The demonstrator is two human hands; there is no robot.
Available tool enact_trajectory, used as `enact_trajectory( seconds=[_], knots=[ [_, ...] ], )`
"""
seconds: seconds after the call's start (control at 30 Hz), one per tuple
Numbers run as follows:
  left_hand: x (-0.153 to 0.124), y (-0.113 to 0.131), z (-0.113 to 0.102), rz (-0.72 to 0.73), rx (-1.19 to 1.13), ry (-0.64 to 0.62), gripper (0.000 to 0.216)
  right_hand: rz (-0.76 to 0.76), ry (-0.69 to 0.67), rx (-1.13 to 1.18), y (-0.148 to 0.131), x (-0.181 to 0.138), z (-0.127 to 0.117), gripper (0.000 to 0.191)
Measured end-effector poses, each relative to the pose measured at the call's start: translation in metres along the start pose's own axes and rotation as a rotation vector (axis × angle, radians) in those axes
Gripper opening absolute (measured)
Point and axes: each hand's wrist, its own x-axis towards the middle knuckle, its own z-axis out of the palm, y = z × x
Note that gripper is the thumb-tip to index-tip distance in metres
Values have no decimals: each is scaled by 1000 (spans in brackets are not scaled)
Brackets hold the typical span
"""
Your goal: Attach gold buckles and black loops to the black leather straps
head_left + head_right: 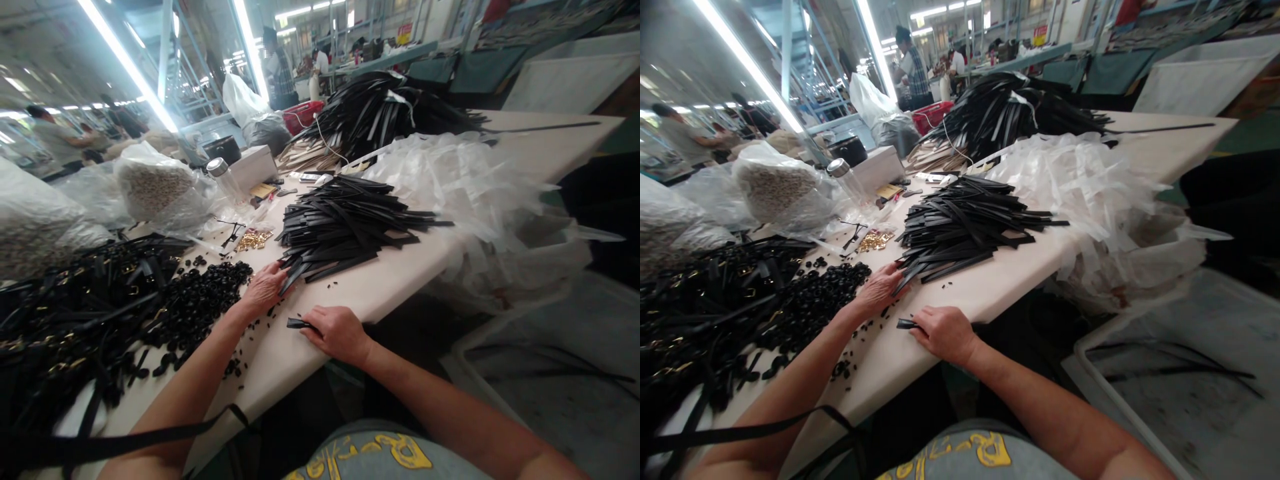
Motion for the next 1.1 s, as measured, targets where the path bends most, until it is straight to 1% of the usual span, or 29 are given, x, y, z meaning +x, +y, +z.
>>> enact_trajectory(
  seconds=[0.1,0.2,0.3,0.37,0.43,0.5,0.57,0.63,0.77,0.83,0.9,0.97,1.1],
  knots=[
    [11,5,0,-16,-6,-4,42,-11,9,2,0,0,0,16],
    [8,8,1,-47,1,-30,39,-23,16,10,0,0,-1,15],
    [-14,9,-4,-65,-4,-35,41,-31,28,22,0,-1,-2,15],
    [-33,6,-13,-40,-72,-43,37,-34,32,28,0,-2,-2,14],
    [-48,-1,-23,-19,-189,-69,29,-37,31,33,0,-2,-1,14],
    [-51,-13,-32,-57,-249,-38,33,-39,34,33,0,-2,0,15],
    [-38,-28,-35,-139,-200,24,35,-41,47,31,0,-3,1,17],
    [-13,-44,-32,-223,-93,48,37,-42,61,34,0,-3,1,18],
    [44,-70,-15,-343,-6,63,46,-45,76,52,2,-5,2,19],
    [64,-79,-7,-416,25,73,49,-45,83,56,3,-6,3,19],
    [77,-86,-4,-481,44,74,50,-43,87,55,3,-6,3,19],
    [83,-93,-4,-524,50,64,50,-45,90,50,2,-5,3,19],
    [85,-101,-8,-539,55,44,50,-51,108,40,2,-5,3,20]
  ],
)
